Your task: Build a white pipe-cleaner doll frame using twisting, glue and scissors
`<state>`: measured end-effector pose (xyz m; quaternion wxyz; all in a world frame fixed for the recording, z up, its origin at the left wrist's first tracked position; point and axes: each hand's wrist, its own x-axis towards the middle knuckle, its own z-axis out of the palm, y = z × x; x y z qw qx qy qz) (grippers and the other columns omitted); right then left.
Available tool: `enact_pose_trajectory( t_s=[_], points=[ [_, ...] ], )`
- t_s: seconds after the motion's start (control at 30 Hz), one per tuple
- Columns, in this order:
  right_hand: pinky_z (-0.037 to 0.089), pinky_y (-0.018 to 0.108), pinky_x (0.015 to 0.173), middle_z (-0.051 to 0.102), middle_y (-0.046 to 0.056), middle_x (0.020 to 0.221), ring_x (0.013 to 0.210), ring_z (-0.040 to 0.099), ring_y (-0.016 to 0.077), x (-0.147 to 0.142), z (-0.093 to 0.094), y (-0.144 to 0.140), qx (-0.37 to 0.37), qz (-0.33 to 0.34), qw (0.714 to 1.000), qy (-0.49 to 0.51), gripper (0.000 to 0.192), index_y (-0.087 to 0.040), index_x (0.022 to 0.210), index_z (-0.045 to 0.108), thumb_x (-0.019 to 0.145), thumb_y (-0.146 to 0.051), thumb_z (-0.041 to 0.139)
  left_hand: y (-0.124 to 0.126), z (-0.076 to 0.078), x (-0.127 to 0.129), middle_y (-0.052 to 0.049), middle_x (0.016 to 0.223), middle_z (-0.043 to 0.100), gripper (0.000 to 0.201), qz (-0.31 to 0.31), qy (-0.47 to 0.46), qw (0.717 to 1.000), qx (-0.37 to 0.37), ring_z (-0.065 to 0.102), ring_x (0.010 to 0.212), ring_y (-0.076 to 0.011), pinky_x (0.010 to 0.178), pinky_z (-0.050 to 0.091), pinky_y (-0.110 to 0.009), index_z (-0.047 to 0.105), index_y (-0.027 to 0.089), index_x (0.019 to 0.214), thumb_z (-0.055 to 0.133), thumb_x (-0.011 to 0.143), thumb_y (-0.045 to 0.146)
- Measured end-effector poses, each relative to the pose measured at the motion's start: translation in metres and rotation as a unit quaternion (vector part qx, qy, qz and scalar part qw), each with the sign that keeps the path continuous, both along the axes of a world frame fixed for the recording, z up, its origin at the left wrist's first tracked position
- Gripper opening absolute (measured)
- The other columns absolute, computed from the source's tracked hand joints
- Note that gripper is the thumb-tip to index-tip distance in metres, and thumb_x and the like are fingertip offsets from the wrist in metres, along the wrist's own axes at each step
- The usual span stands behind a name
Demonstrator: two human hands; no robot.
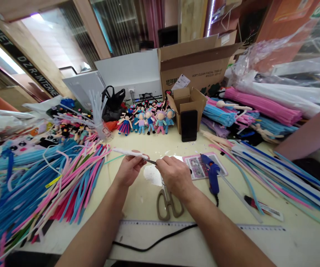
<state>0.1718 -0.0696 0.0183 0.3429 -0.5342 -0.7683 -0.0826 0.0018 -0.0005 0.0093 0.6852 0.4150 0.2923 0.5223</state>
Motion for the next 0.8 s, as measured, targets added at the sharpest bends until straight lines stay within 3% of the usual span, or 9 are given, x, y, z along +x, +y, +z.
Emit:
enact_pose_trajectory(
  t_s=[0.8],
  points=[
    [0.043,0.027,0.075,0.064,0.004,0.084,0.080,0.058,0.0158,-0.0018,0.0071,-0.0048,-0.111,0.045,0.980,0.161,0.012,-0.020,0.090,0.064,0.088,-0.025,0.053,-0.0013,0.0048,-0.0008,-0.003,0.074,0.070,0.012,-0.018,0.003,0.998,0.057,0.063,0.076,-0.0136,0.069,0.045,-0.025,0.061,0.017,0.072,0.072,0.067,0.019]
  ],
)
